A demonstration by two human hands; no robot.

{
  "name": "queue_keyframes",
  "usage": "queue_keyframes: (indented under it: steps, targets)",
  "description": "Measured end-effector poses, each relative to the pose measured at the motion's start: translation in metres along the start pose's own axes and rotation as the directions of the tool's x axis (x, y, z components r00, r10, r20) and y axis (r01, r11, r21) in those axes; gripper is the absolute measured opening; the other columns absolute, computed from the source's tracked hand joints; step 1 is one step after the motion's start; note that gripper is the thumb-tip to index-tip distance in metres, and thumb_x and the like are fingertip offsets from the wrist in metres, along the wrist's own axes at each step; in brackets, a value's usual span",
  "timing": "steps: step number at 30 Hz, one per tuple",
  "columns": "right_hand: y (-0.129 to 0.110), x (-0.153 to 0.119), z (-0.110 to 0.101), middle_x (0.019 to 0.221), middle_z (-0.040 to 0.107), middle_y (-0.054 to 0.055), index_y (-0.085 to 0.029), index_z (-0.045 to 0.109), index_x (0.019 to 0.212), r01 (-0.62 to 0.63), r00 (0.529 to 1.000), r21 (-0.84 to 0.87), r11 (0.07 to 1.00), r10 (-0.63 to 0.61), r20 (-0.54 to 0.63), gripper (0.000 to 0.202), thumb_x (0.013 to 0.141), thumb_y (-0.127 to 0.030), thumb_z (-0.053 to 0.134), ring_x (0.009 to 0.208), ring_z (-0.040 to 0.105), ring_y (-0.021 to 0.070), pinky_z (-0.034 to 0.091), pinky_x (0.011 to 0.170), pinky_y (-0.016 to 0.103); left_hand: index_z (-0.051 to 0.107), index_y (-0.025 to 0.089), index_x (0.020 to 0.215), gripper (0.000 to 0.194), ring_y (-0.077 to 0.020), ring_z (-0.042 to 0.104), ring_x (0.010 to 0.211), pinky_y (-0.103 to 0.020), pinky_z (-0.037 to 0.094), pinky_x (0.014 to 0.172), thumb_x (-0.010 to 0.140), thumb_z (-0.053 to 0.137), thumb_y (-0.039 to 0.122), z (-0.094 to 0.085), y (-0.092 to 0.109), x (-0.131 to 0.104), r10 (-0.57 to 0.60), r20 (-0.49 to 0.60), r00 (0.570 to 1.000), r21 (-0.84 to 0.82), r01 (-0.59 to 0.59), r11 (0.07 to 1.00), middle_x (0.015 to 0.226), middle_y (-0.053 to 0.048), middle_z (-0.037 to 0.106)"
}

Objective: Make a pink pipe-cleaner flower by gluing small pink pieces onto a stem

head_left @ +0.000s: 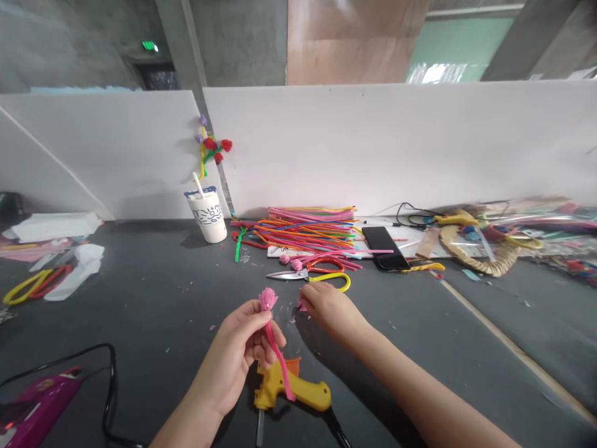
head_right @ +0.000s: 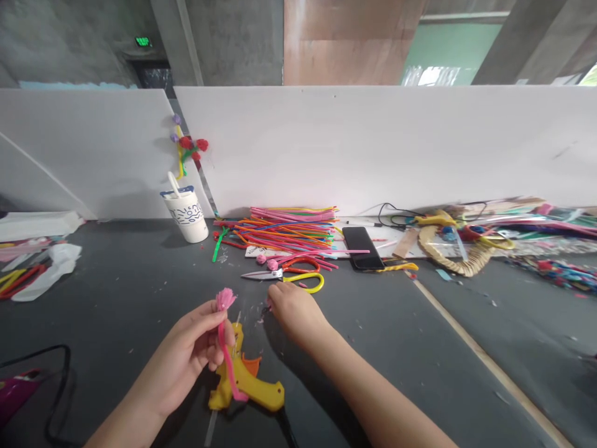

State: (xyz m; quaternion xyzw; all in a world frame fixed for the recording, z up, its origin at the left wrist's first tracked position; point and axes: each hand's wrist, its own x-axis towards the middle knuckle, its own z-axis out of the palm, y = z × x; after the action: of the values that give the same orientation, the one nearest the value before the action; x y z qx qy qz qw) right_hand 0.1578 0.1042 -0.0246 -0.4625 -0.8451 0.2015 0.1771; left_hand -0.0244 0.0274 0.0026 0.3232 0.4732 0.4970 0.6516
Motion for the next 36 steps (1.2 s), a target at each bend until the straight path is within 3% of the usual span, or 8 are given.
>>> queue_keyframes:
  steps: [4,7,15,21,24,28,31,36]
  targets:
    - [-0.011,-0.009,-0.014,0.076,0.064,0.001,-0.019,0.054,0.085,-0.028,0.999,0.299,0.954,0.015,0.046,0.009,0.088,-0.013,0.048,0.07,0.059,0.0152,0.043,0.063,0.025,0.073,0.016,0.089,0.014,-0.0073,0.06,0.058,-0.015,0.044,0.053,0.077,0.073,0.022,0.001,-0.002,0.001,0.019,-0.053,0.998,0.0,-0.019,1.0,0.08,-0.002,0.074]
    - [-0.024,-0.016,-0.02,0.073,0.06,-0.004,-0.021,0.049,0.089,-0.033,0.996,0.496,0.868,-0.014,0.09,0.011,0.085,-0.011,0.046,0.069,0.06,0.0121,0.045,0.062,0.021,0.074,0.016,0.095,0.02,-0.014,0.067,0.075,-0.02,0.05,0.067,0.076,0.073,0.021,0.004,-0.003,0.001,-0.019,-0.009,1.0,-0.09,0.018,0.996,0.086,-0.006,0.075]
    - [-0.037,-0.019,-0.022,0.065,0.053,-0.007,-0.021,0.045,0.087,-0.109,0.994,0.729,0.675,0.057,0.095,0.009,0.083,-0.019,0.052,0.06,0.052,0.0104,0.04,0.056,0.022,0.076,0.014,0.09,0.012,-0.0133,0.07,0.075,-0.02,0.055,0.072,0.079,0.071,0.015,0.006,-0.004,-0.001,-0.022,0.1,0.995,-0.209,0.043,0.977,0.086,-0.006,0.077]
    - [-0.038,-0.018,-0.022,0.066,0.059,-0.006,-0.018,0.055,0.085,-0.191,0.98,0.929,0.318,0.108,0.165,0.022,0.073,-0.027,0.071,0.061,0.053,0.0093,0.041,0.063,0.023,0.078,0.017,0.084,0.011,-0.0148,0.072,0.082,-0.021,0.057,0.081,0.073,0.077,0.015,0.007,-0.003,-0.002,0.064,0.031,0.997,-0.329,-0.051,0.943,0.086,-0.004,0.078]
    - [-0.041,-0.019,-0.018,0.067,0.059,-0.002,-0.015,0.063,0.074,-0.218,0.972,0.95,0.223,0.137,0.191,0.021,0.067,-0.03,0.076,0.061,0.05,0.0093,0.039,0.063,0.024,0.079,0.016,0.083,0.01,-0.0145,0.072,0.084,-0.02,0.057,0.082,0.073,0.078,0.016,0.008,-0.001,-0.002,0.122,0.02,0.992,-0.35,-0.107,0.931,0.085,-0.004,0.079]
    - [-0.045,-0.021,-0.01,0.064,0.056,-0.002,-0.016,0.061,0.066,-0.208,0.967,0.957,0.2,0.19,0.17,0.019,0.069,-0.031,0.07,0.059,0.047,0.0101,0.038,0.062,0.026,0.079,0.015,0.083,0.01,-0.0149,0.072,0.084,-0.02,0.056,0.084,0.073,0.078,0.016,0.009,-0.001,-0.003,0.123,0.046,0.991,-0.339,-0.1,0.935,0.086,-0.005,0.079]
    - [-0.044,-0.02,-0.01,0.06,0.051,-0.004,-0.018,0.057,0.064,-0.144,0.962,0.96,0.24,0.263,0.079,0.014,0.07,-0.028,0.064,0.059,0.045,0.0105,0.035,0.061,0.025,0.077,0.014,0.083,0.01,-0.0153,0.071,0.085,-0.021,0.056,0.083,0.073,0.078,0.017,0.009,-0.003,-0.005,0.098,0.061,0.993,-0.319,-0.074,0.945,0.085,-0.004,0.077]
    - [-0.041,-0.019,-0.025,0.06,0.05,-0.005,-0.019,0.056,0.062,-0.08,0.952,0.928,0.363,0.304,-0.037,0.012,0.069,-0.025,0.063,0.061,0.043,0.0114,0.033,0.061,0.026,0.072,0.016,0.081,0.002,-0.0098,0.065,0.064,-0.017,0.055,0.062,0.08,0.071,0.018,0.008,-0.007,-0.004,0.026,0.095,0.995,-0.254,-0.001,0.967,0.071,0.0,0.07]
